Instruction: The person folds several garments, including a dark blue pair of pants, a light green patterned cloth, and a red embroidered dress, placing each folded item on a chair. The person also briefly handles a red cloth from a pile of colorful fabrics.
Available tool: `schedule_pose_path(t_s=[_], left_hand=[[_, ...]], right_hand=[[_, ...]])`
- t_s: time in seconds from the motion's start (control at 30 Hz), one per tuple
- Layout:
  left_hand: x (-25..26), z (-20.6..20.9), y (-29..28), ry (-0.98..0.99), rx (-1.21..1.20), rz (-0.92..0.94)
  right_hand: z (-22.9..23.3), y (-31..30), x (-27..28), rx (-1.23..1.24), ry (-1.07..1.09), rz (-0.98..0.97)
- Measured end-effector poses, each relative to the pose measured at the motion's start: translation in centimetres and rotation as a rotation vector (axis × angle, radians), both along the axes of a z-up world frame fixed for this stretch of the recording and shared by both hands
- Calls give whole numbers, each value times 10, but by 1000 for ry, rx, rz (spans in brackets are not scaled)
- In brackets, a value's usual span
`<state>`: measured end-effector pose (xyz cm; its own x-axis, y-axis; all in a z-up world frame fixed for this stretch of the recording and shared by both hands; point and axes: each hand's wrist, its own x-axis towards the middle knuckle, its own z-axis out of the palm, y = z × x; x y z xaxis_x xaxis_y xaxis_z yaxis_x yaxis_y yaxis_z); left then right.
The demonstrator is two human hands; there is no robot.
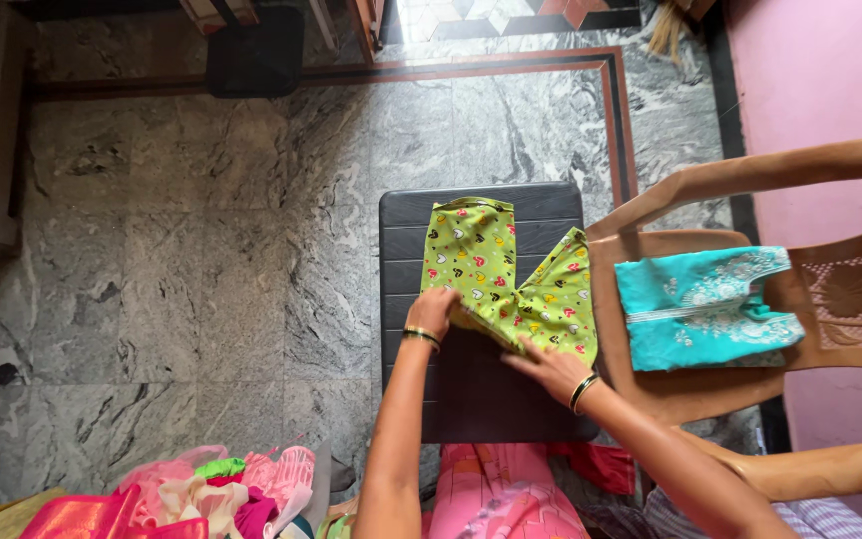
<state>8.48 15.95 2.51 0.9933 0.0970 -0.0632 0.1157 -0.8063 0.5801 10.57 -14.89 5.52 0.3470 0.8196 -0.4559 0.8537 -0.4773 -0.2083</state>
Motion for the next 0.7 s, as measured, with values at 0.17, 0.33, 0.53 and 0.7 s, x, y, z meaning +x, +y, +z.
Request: schedule_pose_path(t_s=[0.17, 0.33, 0.53, 0.7], left_hand=[[41, 80, -17, -273, -158, 69], [35, 150, -75, -511, -310, 120], [-5, 205, -188, -549, -488, 135], [-29, 201, -207, -576, -490, -25]], right_hand=[[29, -25, 56, 74, 129, -410], [39, -34, 99, 786, 283, -653], [107, -13, 106, 1143, 776, -1036], [191, -25, 127, 818, -117, -578]])
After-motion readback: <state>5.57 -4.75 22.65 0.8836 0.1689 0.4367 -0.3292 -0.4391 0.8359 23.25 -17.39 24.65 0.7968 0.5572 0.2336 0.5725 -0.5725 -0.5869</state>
